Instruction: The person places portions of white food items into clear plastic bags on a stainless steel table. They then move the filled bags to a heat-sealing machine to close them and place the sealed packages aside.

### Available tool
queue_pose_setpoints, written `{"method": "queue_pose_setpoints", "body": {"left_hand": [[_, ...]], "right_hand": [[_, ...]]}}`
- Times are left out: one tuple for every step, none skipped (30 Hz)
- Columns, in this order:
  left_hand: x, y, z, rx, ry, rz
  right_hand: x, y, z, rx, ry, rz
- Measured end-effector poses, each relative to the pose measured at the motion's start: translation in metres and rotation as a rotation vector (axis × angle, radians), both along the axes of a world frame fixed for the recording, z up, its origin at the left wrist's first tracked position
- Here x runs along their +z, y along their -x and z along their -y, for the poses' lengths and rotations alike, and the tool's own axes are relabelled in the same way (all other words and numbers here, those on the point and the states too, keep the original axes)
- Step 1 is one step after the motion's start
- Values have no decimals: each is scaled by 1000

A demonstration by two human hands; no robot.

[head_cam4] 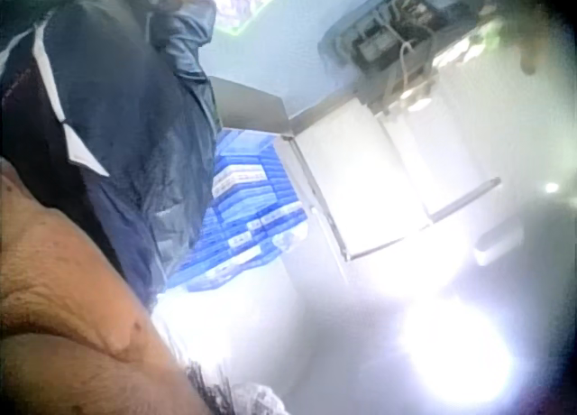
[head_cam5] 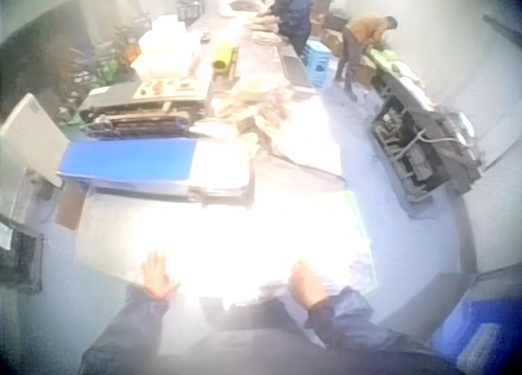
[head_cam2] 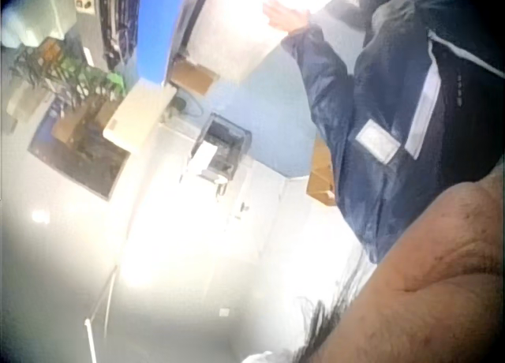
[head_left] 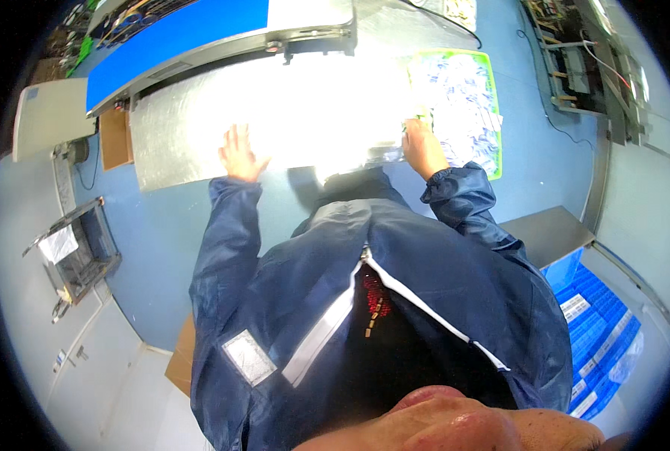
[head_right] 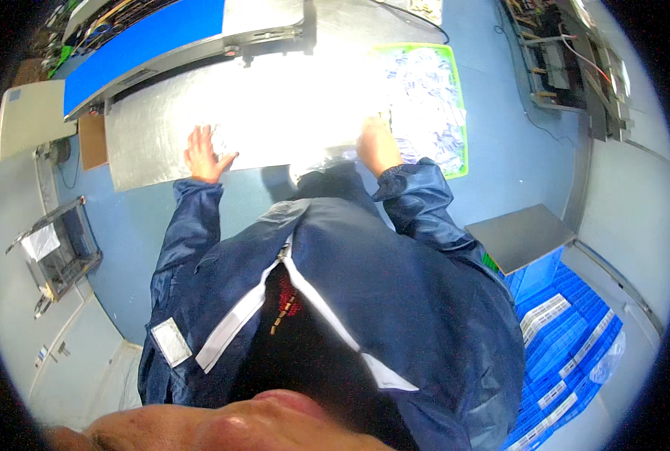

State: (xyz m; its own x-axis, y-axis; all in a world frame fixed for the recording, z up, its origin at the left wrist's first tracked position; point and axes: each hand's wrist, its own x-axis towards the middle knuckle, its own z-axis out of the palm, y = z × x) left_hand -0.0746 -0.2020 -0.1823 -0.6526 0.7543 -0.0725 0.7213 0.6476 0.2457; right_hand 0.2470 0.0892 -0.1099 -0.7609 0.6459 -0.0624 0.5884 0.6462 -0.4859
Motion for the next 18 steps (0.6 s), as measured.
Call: {"method": "queue_pose_setpoints", "body": {"left_hand": [[12,-1,6,-27,-49,-14],[15,3,14,-38,-114,-80],[15,8,25,-40,-178,-146],[15,7,35,143,-343,-127],[8,2,39,368,-412,-95],[1,-1,44,590,-503,-59],[-14,-9,52,864,-487,-25],[-26,-14,53,1142,-468,11],[-30,-16,48,1179,-496,130],[-35,-17,39,1212,-522,251],[-40,-17,35,1241,-541,367],[-50,-15,41,1272,-539,368],[-59,-12,46,1303,-537,369],[-61,-11,41,1320,-527,386],[-62,-12,39,1342,-626,444],[-61,-15,42,1362,-726,502],[-61,-22,45,1382,-821,566],[-69,-24,56,1366,-852,644]], "right_hand": [[24,8,-2,-11,77,-11],[46,8,-13,-116,53,-54],[64,7,-28,-213,30,-99],[71,2,-42,-313,9,-149],[69,-12,-66,-363,-96,-108],[63,-28,-94,-410,-200,-70],[55,-38,-111,-388,-239,104],[44,-44,-119,-328,-285,203],[37,-44,-117,-319,-252,271],[30,-43,-117,-312,-219,340],[32,-38,-114,-332,-178,375],[38,-28,-112,-340,-134,404],[42,-20,-110,-349,-91,432],[39,-23,-108,-354,-113,375],[34,-26,-106,-359,-137,317],[32,-29,-105,-363,-161,258],[35,-35,-107,-388,-78,232],[33,-40,-112,-445,14,121]]}}
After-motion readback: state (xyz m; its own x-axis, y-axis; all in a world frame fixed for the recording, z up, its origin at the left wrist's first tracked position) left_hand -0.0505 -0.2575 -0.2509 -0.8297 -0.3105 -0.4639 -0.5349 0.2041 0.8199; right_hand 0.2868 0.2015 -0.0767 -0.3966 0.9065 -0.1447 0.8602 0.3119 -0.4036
